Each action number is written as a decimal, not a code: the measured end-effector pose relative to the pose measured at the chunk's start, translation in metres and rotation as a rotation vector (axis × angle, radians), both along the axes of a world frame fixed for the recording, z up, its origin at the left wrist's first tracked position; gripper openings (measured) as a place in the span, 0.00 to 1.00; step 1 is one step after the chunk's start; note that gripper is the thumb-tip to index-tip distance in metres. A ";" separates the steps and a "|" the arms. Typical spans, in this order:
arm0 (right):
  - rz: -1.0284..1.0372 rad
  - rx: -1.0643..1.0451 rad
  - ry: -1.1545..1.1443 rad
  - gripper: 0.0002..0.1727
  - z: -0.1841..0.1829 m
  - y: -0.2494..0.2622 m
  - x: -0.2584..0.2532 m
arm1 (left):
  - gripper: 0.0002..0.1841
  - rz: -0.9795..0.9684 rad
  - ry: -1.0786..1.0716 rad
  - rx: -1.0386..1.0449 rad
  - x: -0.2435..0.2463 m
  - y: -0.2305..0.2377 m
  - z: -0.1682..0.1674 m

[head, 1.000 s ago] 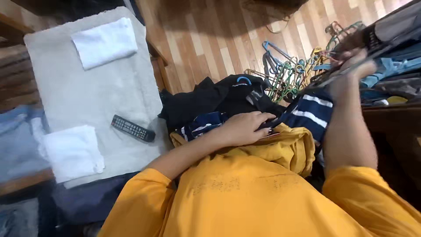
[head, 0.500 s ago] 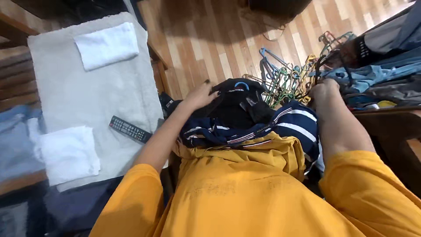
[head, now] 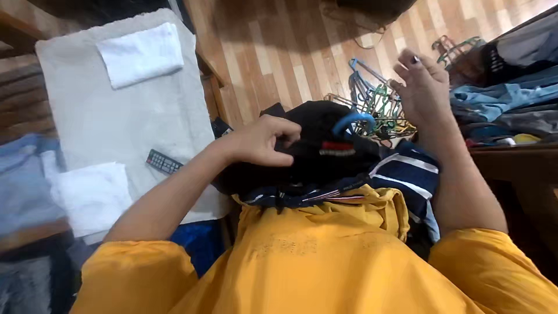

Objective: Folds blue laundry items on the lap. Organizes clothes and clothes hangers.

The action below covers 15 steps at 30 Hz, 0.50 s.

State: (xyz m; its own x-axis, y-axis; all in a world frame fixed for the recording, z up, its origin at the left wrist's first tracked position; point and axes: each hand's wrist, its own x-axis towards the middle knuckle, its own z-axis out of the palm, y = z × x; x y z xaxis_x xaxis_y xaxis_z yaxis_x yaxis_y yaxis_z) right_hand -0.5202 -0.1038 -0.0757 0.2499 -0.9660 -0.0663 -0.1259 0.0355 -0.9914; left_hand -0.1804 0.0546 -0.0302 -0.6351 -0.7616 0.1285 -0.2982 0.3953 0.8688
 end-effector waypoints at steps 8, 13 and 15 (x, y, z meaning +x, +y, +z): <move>1.218 -0.554 0.495 0.19 0.110 0.089 0.091 | 0.16 -0.180 -0.218 -0.265 -0.030 0.034 0.028; 1.334 0.262 0.304 0.20 0.087 0.105 0.097 | 0.33 -0.152 -0.411 -0.199 0.000 0.054 0.047; 1.350 0.297 0.191 0.12 0.074 0.120 0.086 | 0.34 -0.091 -0.495 -0.230 0.019 0.063 0.048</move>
State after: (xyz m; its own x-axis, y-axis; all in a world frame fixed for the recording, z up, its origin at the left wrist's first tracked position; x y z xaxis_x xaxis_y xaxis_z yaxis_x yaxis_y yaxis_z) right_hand -0.4338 0.0158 -0.0015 0.9297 0.0673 -0.3622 -0.3619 -0.0171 -0.9321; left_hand -0.1613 0.1180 0.0181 -0.7238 -0.6885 -0.0458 -0.6050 0.6013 0.5220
